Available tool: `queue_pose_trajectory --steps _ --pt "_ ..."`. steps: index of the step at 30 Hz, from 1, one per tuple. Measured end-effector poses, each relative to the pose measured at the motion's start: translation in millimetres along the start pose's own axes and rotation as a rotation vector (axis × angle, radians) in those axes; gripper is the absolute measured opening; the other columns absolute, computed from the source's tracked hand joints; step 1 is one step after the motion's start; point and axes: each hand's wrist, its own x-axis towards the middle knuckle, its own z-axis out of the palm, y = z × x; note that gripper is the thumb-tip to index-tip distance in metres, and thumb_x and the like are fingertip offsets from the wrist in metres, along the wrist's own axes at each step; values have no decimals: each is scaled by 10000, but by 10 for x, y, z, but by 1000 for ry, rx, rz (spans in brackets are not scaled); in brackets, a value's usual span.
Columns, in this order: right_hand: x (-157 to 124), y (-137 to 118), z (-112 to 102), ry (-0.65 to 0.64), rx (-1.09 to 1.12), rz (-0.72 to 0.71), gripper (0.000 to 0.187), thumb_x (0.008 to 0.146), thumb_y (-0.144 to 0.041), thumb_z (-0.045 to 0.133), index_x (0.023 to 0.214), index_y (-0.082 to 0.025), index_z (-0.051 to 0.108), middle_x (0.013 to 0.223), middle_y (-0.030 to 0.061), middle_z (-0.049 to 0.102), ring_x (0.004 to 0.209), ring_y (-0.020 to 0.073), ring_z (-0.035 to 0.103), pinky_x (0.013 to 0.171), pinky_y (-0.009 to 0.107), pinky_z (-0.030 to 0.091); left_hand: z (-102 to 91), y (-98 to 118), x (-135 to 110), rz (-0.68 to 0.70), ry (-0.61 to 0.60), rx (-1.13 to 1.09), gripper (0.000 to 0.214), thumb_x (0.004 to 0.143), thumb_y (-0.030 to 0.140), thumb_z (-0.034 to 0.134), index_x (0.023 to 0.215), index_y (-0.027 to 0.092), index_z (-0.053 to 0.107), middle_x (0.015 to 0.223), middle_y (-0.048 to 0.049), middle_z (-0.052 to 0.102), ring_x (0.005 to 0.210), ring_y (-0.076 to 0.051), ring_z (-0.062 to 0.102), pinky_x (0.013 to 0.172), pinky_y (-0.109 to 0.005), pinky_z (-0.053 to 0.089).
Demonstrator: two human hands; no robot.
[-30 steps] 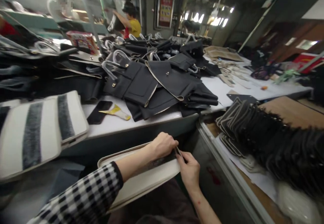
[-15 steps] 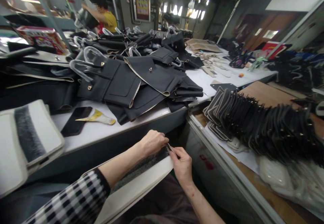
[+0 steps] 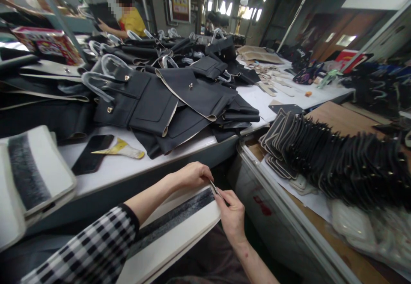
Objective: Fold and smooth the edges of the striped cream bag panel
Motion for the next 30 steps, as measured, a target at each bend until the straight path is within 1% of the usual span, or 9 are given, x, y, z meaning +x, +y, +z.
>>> queue_pose_trajectory --steps 3,8,13,16,19,22,25,27,30 --pt "17 4 6 -6 -50 -73 225 881 -355 642 1019 -218 754 951 57 659 872 177 634 771 272 501 8 -19 -24 25 28 -44 250 840 169 586 984 274 762 1055 21 712 884 -127 663 736 -191 469" --pt "57 -55 -26 -73 -174 -204 232 916 -292 598 1083 -206 735 926 56 635 789 149 621 674 244 489 -3 -51 -33 51 35 -78 245 824 144 595 964 248 766 1011 13 708 856 -125 658 715 -189 466" --pt "83 -160 -100 -184 -307 -333 240 946 -243 546 1116 -195 709 944 69 627 851 161 622 767 258 501 -39 -51 -33 86 31 -55 250 811 118 592 944 236 768 980 16 715 833 -122 659 690 -192 461" --pt "77 -191 -124 -230 -370 -416 279 971 -217 492 1187 -186 666 984 82 618 881 169 615 797 277 512 -53 -22 -47 96 34 -16 274 815 102 572 955 237 764 991 11 714 862 -133 657 689 -210 464" --pt "74 -228 -114 -292 -561 -530 326 989 -190 432 1243 -99 613 970 109 615 871 196 593 805 331 520 -69 22 -66 115 31 34 271 817 116 571 961 240 763 1015 1 705 916 -157 645 709 -241 469" --pt "81 -305 -83 -391 -856 -676 327 980 -172 418 1167 -3 627 936 143 622 860 244 568 771 389 523 -95 86 -92 140 17 80 246 811 147 591 952 253 763 1017 -7 697 938 -178 627 743 -274 468" --pt "88 -390 -62 -469 -1029 -742 285 957 -149 422 966 -35 683 921 153 621 857 271 557 732 406 515 -111 198 -165 182 15 130 194 805 158 612 902 246 756 1044 -25 678 993 -203 593 864 -332 443" --pt "89 -419 -69 -493 -1035 -737 290 952 -137 403 914 -60 681 920 149 616 864 271 555 748 409 505 -104 302 -263 210 48 212 145 812 169 623 880 225 738 1071 -44 656 1052 -220 558 985 -386 383" --pt "107 -385 -114 -482 -841 -648 353 984 -190 331 923 -98 666 889 121 608 833 230 563 754 378 482 -63 484 -469 173 135 358 129 851 194 602 939 195 697 1055 -62 637 1076 -226 531 1064 -432 307"
